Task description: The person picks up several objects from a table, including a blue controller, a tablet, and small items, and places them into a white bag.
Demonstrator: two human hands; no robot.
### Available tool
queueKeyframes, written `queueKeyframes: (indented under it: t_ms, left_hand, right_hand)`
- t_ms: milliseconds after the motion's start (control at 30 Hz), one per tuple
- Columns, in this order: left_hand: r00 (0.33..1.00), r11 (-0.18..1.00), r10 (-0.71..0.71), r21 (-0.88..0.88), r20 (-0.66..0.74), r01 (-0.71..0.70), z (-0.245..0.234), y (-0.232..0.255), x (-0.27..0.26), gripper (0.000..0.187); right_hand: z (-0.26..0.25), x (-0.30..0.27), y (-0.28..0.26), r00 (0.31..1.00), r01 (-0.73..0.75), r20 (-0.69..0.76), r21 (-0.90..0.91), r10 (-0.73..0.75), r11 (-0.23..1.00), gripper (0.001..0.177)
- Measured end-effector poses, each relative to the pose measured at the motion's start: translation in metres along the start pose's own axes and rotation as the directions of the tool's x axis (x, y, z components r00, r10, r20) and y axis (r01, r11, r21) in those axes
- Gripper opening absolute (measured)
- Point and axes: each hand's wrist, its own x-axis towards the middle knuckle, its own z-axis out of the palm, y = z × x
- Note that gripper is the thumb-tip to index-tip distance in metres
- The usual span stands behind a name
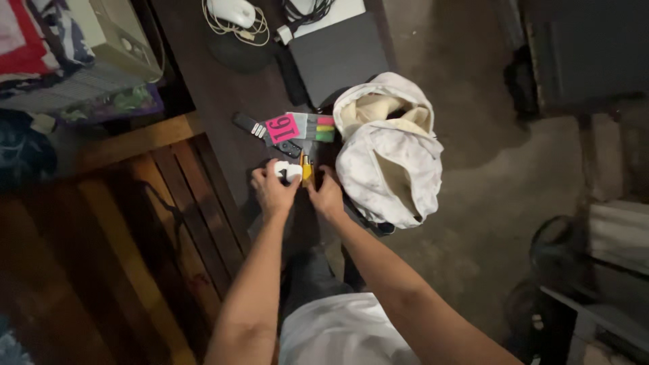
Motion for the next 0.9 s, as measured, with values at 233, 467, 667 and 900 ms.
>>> queueKeyframes:
  t_ms: [233, 467, 667, 900]
  left_hand:
    - [0.992, 0.971, 0.128, -0.202, -0.007, -0.127, 0.028, -0.007, 0.001, 0.058]
    - [0.982, 0.995, 0.103, -0.015, 0.156, -0.102, 0.022, -0.005, 0.024, 0.059]
    - [0.978, 0.993, 0.098, 0.053, 0.183, -0.110, 0.008, -0.035, 0.013, 0.043]
    - [0.978, 0.992, 0.116, 0.034, 0.175, -0.124, -0.003, -0.005, -0.012, 0.034]
  right_hand:
    - [0.015, 0.015, -0.025, 0.965, -0.235, 0.110, -0.053, 0.239, 0.971, 0.038]
    - [0.021, 0.019, -0.023, 0.966, -0.190, 0.143, -0.176, 0.216, 0.966, 0.030]
    - [0.027, 0.016, -0.016, 0.955, -0.061, 0.249, -0.365, 0.161, 0.929, 0.044]
    - [-0.084, -0.035, -0.080, 0.958, 0.164, 0.229, 0.053, -0.172, 0.985, 0.028]
